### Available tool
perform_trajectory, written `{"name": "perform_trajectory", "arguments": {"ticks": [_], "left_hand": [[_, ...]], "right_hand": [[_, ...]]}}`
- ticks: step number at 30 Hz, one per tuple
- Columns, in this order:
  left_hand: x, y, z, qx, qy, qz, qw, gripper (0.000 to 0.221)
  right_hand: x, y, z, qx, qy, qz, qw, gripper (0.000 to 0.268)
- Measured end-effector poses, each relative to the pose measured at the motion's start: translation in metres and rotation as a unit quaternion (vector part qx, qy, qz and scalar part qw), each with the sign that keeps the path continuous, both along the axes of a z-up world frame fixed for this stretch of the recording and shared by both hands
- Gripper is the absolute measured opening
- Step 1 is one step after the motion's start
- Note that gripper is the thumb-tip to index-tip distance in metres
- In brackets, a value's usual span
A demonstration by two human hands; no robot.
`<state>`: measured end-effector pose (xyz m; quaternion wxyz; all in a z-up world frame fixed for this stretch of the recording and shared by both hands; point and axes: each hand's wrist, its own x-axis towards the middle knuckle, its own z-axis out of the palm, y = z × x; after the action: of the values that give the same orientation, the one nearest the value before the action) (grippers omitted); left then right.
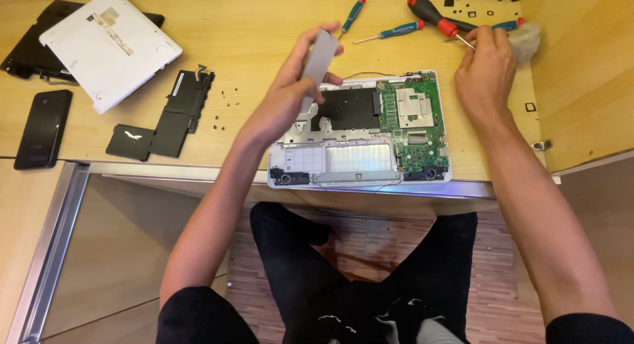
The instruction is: Repairing a laptop by removing screws, cleaning internal components with a brush, and repositioning parts.
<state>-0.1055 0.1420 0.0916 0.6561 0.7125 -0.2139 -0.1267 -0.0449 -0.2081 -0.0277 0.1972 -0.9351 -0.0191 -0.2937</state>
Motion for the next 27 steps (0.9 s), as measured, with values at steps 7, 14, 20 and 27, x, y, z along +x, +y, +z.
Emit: {"name": "perform_trajectory", "arguments": {"ticks": [7,14,20,27], "left_hand": [[-0.032,-0.021,-0.028,-0.152,0.126,0.04,0.98,0.031],[-0.027,-0.019,-0.02,0.018,0.015,0.061,0.998,0.043],[-0.016,-0.035,-0.021,0.218,-0.087,-0.07,0.969,0.022],[-0.013,-0.048,-0.051,0.378,-0.224,-0.119,0.89,0.056]], "right_hand": [[-0.001,-0.004,-0.004,0.036,0.001,0.045,0.998,0.012],[0.0,-0.001,-0.005,0.014,0.028,0.035,0.999,0.009],[0.001,-0.003,-0.005,-0.009,0.021,0.038,0.999,0.008],[0.007,-0.014,-0.019,-0.011,-0.028,0.069,0.997,0.009]]}}
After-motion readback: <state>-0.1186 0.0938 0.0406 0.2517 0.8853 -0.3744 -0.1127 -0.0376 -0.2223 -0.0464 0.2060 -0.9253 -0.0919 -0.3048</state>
